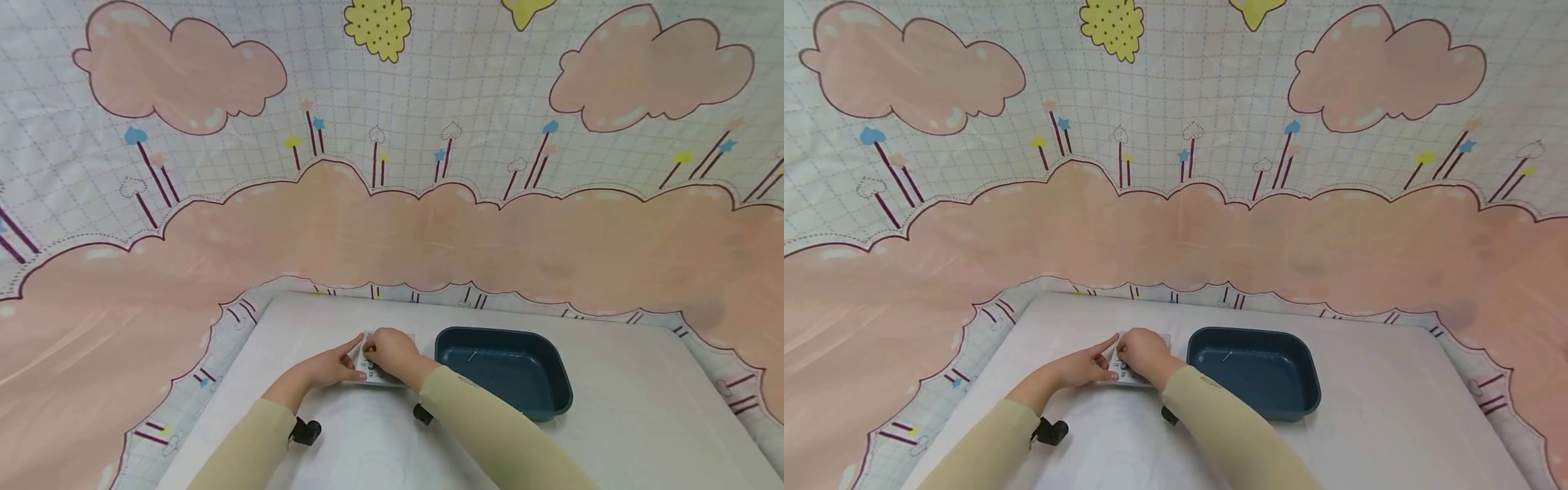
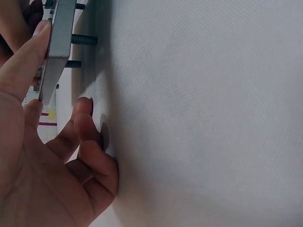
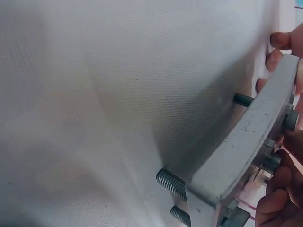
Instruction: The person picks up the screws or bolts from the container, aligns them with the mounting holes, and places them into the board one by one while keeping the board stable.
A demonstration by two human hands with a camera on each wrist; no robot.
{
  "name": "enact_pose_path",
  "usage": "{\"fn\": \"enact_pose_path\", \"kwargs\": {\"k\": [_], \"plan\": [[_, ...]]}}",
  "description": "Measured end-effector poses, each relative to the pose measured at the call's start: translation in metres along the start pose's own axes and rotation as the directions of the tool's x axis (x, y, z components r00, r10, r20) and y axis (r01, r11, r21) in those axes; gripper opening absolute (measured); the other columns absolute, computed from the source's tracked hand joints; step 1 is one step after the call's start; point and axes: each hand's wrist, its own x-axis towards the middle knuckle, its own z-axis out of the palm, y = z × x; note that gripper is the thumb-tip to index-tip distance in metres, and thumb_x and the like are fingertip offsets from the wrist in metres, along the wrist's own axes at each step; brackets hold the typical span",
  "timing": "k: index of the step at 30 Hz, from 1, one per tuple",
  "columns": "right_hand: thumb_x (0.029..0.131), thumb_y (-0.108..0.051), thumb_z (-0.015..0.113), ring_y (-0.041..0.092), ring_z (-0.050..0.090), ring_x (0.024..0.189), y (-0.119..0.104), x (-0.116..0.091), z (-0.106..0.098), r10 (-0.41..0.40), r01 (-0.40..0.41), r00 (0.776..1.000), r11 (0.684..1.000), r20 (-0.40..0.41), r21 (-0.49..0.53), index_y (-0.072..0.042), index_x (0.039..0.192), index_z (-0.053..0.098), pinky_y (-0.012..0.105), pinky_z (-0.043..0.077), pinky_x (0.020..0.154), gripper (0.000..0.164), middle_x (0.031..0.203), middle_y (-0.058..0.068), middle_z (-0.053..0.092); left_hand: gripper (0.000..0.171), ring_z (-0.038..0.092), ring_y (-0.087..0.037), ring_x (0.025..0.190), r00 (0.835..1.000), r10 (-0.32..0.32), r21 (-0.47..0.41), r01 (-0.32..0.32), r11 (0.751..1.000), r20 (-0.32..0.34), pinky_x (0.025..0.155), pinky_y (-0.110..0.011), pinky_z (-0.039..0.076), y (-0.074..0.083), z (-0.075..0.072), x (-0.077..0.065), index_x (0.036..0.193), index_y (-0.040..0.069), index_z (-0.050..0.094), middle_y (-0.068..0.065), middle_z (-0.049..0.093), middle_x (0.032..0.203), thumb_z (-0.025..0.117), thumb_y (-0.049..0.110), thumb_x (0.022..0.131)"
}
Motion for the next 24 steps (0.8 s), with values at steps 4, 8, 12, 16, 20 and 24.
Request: {"fn": "enact_pose_path", "kwargs": {"k": [4,8,12,16,20,24], "plan": [[0.094,-0.026,0.070,0.008,0.060,0.086,0.001,-0.002,-0.004,0.000,0.000,1.000,1.000,-0.008,0.016,-0.018,0.110,0.077,0.033,0.050,0.089,0.019,0.094,-0.007,0.068,0.096,0.049,-0.016,0.080,1.000,-0.007,-0.001,0.007,1.000,0.000,0.076,-0.035,0.037,0.001,0.000,0.001,0.159,0.025,0.022,-0.002,0.056,0.093,0.080,0.035,0.084],[0.094,-0.024,0.070,0.007,0.056,0.082,0.003,-0.005,-0.013,-0.005,0.007,1.000,0.999,-0.028,0.044,-0.018,0.112,0.077,0.031,0.050,0.083,0.021,0.093,-0.008,0.066,0.097,0.049,-0.017,0.081,1.000,-0.013,0.005,0.013,1.000,-0.003,0.075,-0.035,0.038,0.001,0.000,0.001,0.159,0.024,0.022,-0.002,0.056,0.093,0.081,0.034,0.083],[0.094,-0.025,0.070,0.007,0.054,0.078,0.008,-0.010,-0.028,-0.024,0.027,0.998,0.998,-0.055,0.053,-0.019,0.113,0.077,0.028,0.048,0.075,0.021,0.090,-0.008,0.065,0.097,0.050,-0.017,0.081,1.000,-0.017,0.022,0.017,1.000,-0.008,0.076,-0.034,0.039,0.000,0.000,0.002,0.159,0.024,0.023,-0.002,0.056,0.093,0.081,0.034,0.083],[0.095,-0.026,0.069,0.008,0.055,0.077,0.018,-0.019,-0.046,-0.038,0.041,0.997,0.998,-0.063,0.057,-0.018,0.115,0.076,0.027,0.047,0.071,0.023,0.089,-0.008,0.066,0.097,0.051,-0.017,0.082,1.000,-0.024,0.041,0.024,0.999,-0.010,0.077,-0.035,0.040,-0.001,0.000,0.004,0.160,0.025,0.022,-0.002,0.056,0.094,0.081,0.035,0.083],[0.094,-0.026,0.070,0.010,0.055,0.078,0.032,-0.031,-0.065,-0.042,0.044,0.997,0.998,-0.062,0.045,-0.016,0.116,0.076,0.027,0.048,0.070,0.024,0.092,-0.007,0.067,0.097,0.051,-0.017,0.084,1.000,-0.028,0.038,0.028,0.999,-0.014,0.079,-0.036,0.040,-0.001,0.000,0.004,0.159,0.026,0.022,-0.003,0.056,0.096,0.081,0.035,0.083],[0.093,-0.026,0.071,0.009,0.056,0.078,0.053,-0.046,-0.080,-0.023,0.024,0.998,1.000,-0.060,0.015,-0.018,0.114,0.076,0.027,0.048,0.068,0.024,0.094,-0.007,0.068,0.097,0.051,-0.018,0.084,0.999,-0.025,0.035,0.026,0.999,-0.021,0.080,-0.037,0.040,0.000,0.002,0.002,0.159,0.026,0.023,-0.003,0.055,0.097,0.081,0.036,0.082]]}}
